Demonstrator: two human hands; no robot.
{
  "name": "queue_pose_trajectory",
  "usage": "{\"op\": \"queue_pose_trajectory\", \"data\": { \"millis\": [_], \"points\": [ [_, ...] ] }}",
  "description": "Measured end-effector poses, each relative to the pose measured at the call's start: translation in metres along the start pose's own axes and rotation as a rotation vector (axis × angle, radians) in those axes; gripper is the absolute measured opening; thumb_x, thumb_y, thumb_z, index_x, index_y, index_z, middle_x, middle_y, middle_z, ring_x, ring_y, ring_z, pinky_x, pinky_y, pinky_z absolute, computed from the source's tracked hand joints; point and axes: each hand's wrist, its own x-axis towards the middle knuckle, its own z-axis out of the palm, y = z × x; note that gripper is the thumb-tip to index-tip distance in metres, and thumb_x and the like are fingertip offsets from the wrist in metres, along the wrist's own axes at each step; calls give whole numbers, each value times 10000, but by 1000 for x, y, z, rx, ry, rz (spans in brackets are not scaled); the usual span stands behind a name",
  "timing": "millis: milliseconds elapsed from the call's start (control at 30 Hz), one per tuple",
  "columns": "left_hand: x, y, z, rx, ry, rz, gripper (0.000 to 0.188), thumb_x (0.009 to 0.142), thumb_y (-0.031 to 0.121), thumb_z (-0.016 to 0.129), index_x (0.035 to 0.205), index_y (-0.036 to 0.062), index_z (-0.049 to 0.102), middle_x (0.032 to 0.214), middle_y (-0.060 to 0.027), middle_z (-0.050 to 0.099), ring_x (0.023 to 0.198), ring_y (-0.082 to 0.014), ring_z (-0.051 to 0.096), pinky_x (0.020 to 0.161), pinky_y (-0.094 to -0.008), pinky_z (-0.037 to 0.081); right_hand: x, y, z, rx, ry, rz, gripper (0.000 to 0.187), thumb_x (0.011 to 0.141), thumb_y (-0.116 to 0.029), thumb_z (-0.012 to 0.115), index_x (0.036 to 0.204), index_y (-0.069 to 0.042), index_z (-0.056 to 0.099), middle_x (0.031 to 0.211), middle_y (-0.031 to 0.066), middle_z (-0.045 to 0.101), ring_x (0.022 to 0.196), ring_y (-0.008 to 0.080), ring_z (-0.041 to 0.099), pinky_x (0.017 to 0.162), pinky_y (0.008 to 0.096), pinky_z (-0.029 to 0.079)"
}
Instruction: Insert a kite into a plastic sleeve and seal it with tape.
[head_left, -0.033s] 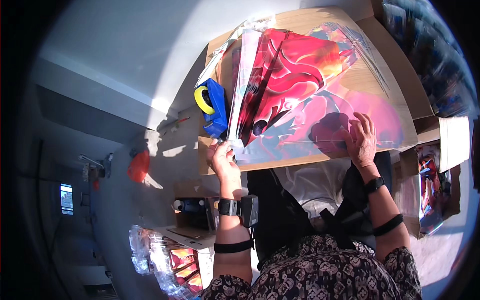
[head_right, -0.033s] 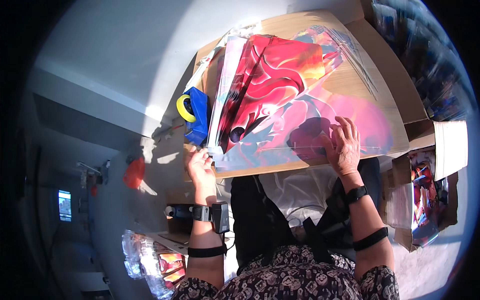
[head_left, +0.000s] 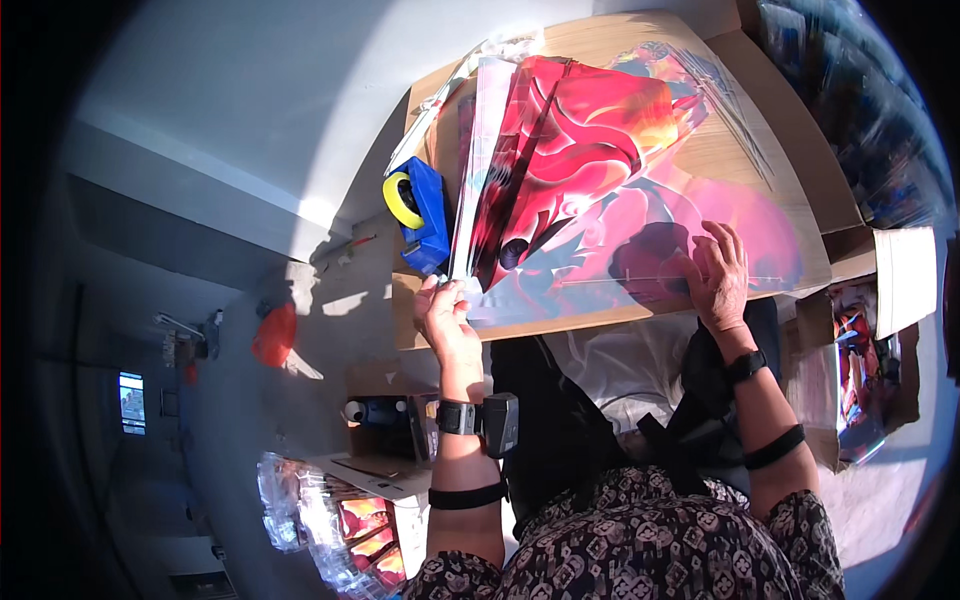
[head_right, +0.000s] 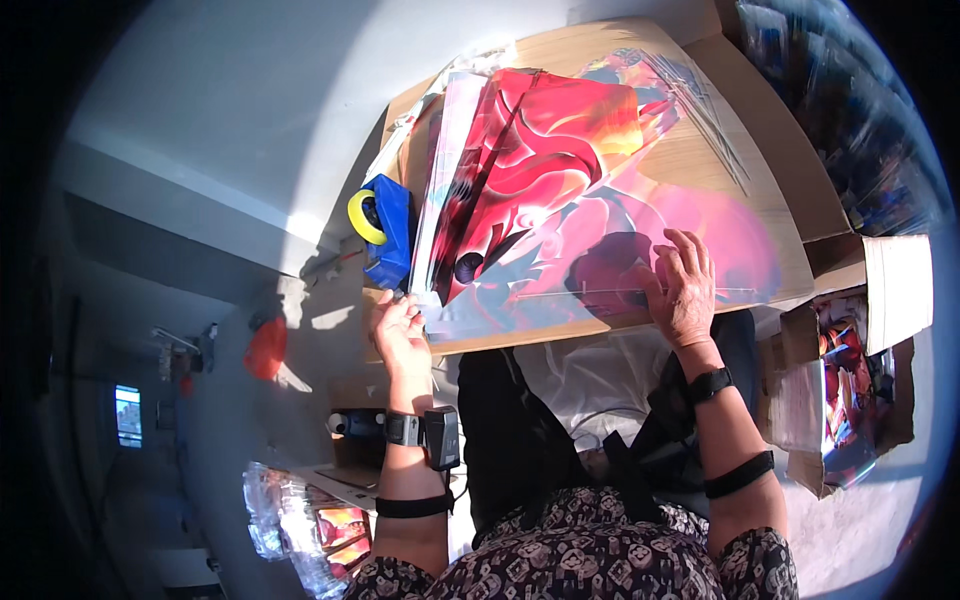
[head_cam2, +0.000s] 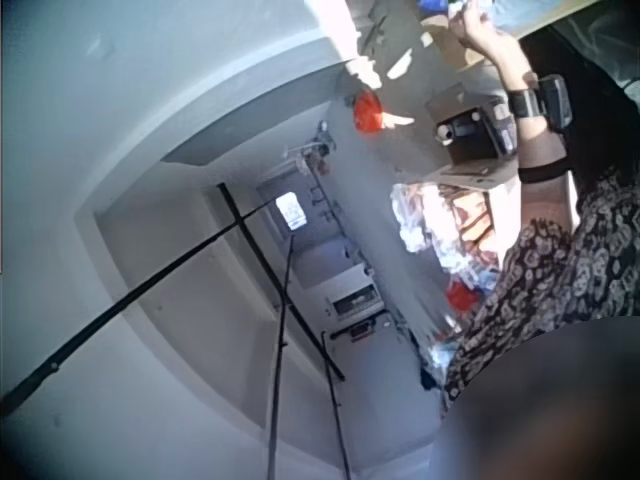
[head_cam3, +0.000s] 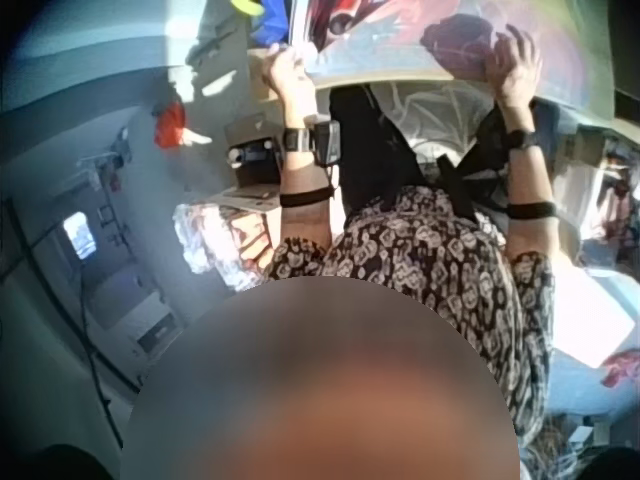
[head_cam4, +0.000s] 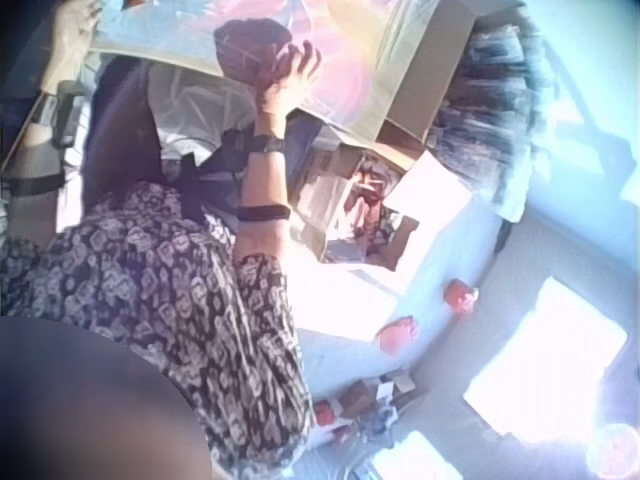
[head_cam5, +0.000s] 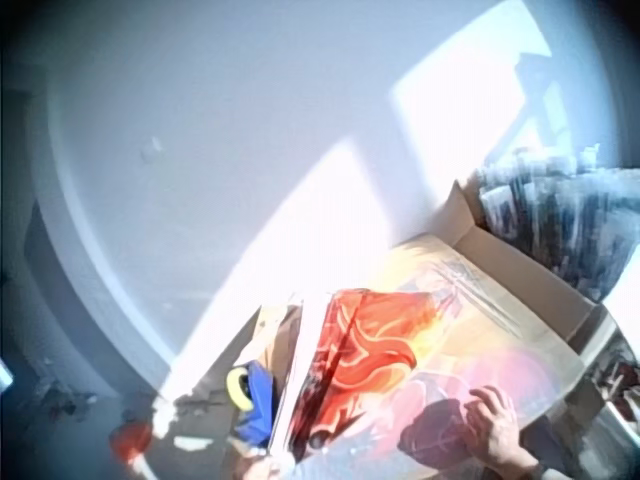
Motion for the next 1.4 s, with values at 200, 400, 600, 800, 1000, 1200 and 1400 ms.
{"op": "queue_pose_trajectory", "data": {
  "millis": [200, 400, 600, 800, 1000, 1200, 1400],
  "points": [
    [-52, -6, 39, 311, -551, 3, 437, 749, 2, 592, 1175, -22, 497, 855, -65, 618, 794, -141, 580, 758, -257, 434, -18, -34, -13, 544, -25, 329, 203, 813, -100, 684, 994, -15, 647, 998, 96, 643, 860, 222, 623, 745, 319, 501],
    [-100, -17, 82, 455, -872, -35, 439, 725, -31, 496, 1163, -29, 479, 841, -64, 599, 803, -121, 565, 816, -260, 434, -11, -74, -39, 1093, -459, 681, 366, 829, -275, 727, 1057, 3, 658, 905, 57, 666, 814, 126, 595, 781, 281, 475],
    [-116, -26, 92, 566, -1059, 14, 457, 711, -58, 485, 1168, -32, 484, 860, -60, 612, 804, -120, 565, 788, -248, 450, -23, -72, -31, 1173, -412, 600, 206, 819, -157, 734, 897, 11, 644, 892, 48, 653, 783, 95, 576, 734, 258, 473],
    [-126, -42, 81, 348, -595, -157, 404, 813, -25, 550, 1212, -20, 489, 995, -96, 648, 876, -144, 580, 798, -279, 454, -42, -72, -25, 1602, -289, 1017, 51, 836, -113, 715, 811, -116, 671, 819, -50, 635, 695, 37, 512, 656, 193, 384],
    [-142, -51, 84, 309, -593, -265, 457, 836, 24, 656, 1241, -41, 455, 943, -77, 613, 877, -123, 568, 798, -275, 468, -54, -76, -23, 1673, -274, 1218, 54, 878, -184, 678, 894, -139, 702, 851, -76, 652, 778, 38, 526, 732, 241, 397],
    [-113, -63, 86, 508, -753, 192, 409, 771, -111, 599, 1151, -37, 464, 765, -39, 603, 700, -97, 571, 719, -242, 464, -50, -82, -31, 1628, -366, 1284, 190, 876, -185, 668, 1048, -112, 705, 917, -43, 678, 799, 56, 546, 746, 240, 418],
    [-81, -49, 125, 873, -1011, 430, 412, 719, -105, 583, 1111, -13, 501, 678, -6, 589, 646, -65, 540, 671, -221, 441, -53, -71, -26, 1276, -354, 1133, 272, 846, -107, 670, 1100, -11, 653, 931, 24, 679, 702, 142, 604, 656, 279, 481]
  ]
}}
